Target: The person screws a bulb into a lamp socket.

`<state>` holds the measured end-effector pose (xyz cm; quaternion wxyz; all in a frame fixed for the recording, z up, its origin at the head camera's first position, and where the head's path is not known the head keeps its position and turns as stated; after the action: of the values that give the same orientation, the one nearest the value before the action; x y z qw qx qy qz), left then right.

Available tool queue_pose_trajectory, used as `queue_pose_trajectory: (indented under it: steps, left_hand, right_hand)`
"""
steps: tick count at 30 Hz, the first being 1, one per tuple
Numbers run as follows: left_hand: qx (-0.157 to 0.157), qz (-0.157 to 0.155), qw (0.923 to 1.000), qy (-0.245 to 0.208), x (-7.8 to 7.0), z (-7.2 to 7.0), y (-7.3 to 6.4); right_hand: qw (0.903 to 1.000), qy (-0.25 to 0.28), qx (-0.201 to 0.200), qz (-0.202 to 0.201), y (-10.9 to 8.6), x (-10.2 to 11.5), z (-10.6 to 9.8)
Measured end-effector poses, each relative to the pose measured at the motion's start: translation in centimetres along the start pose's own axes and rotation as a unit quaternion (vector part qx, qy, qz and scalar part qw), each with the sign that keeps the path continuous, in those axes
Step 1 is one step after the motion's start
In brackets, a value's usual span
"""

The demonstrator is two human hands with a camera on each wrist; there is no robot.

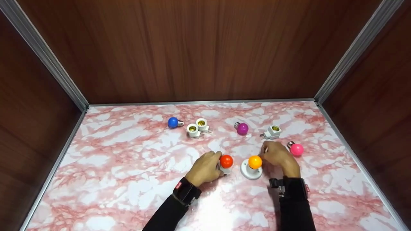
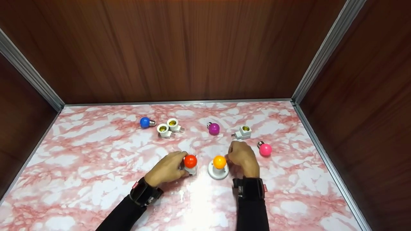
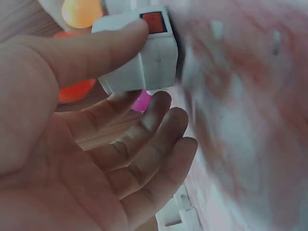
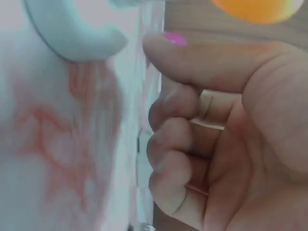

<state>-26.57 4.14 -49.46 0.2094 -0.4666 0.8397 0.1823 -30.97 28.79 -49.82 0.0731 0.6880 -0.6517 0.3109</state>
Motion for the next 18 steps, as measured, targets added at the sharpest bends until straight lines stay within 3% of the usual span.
queue_pose_trajectory:
  steps: [7, 18]
  left_hand:
    - [-0.008, -0.027, 0.9981, -0.055, 0.3, 1.0, 0.5]
    - [-0.029, -0.041, 0.9952, -0.084, -0.6, 2.2, 0.8]
  right_hand:
    - [0.9945, 0.019, 0.097, 0.034, -0.8, -0.8, 0.8]
    - [0.9977, 0.04, 0.049, 0.023, 0.1, -0.8, 0.9]
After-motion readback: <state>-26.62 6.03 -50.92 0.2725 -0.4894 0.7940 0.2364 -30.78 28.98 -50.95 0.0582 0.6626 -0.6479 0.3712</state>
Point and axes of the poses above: each hand's wrist, its own y-axis towards the middle knuckle, its own z-axis out of the palm, x = y × z, the point moved 8 cm from there along y, towards the middle knuckle, and after that the axes turned 2 degrees about z, right-handed, at the moved point
